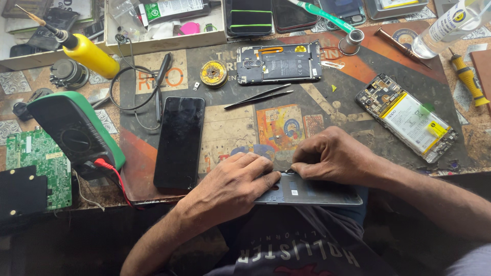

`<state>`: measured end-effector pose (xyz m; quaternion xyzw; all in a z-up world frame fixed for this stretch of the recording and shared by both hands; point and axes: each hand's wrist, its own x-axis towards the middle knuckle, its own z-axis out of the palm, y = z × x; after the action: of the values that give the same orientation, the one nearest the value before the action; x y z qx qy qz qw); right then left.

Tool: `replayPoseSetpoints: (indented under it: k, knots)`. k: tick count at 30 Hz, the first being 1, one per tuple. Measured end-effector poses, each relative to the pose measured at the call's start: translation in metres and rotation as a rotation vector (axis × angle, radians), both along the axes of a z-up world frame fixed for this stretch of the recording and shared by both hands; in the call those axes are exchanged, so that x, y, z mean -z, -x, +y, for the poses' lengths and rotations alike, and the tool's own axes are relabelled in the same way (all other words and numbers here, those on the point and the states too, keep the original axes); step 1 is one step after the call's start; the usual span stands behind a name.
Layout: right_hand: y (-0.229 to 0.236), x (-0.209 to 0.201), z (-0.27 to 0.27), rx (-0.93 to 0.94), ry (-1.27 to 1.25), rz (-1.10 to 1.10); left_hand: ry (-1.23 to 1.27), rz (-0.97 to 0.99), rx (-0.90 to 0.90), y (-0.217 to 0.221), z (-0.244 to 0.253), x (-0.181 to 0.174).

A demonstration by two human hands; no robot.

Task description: The person cleans a components and reassembles the internal parts of a mobile phone by hand, then powers it on.

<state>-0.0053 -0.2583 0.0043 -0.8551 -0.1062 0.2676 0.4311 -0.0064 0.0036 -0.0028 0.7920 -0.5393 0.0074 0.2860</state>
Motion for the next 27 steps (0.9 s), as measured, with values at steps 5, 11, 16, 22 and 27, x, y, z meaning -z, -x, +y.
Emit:
replayPoseSetpoints:
  k: [5, 11, 16, 22, 27]
  knots:
    - [0.001, 0.001, -0.001, -0.007, -0.02, 0.011, -0.005, -0.02, 0.003, -0.001, -0.001, 0.0]
    - [-0.001, 0.003, -0.004, 0.012, -0.064, 0.024, 0.0, -0.01, 0.004, -0.001, 0.0, 0.001]
    - [0.001, 0.004, -0.003, 0.009, -0.032, -0.008, 0.028, -0.006, -0.01, 0.0, -0.001, 0.002]
    - [0.006, 0.007, -0.01, 0.226, -0.068, 0.124, 0.077, 0.025, -0.1, 0.004, 0.003, 0.006]
    - [0.015, 0.014, -0.019, 0.298, -0.251, 0.086, 0.193, 0.045, -0.106, 0.002, 0.009, 0.015]
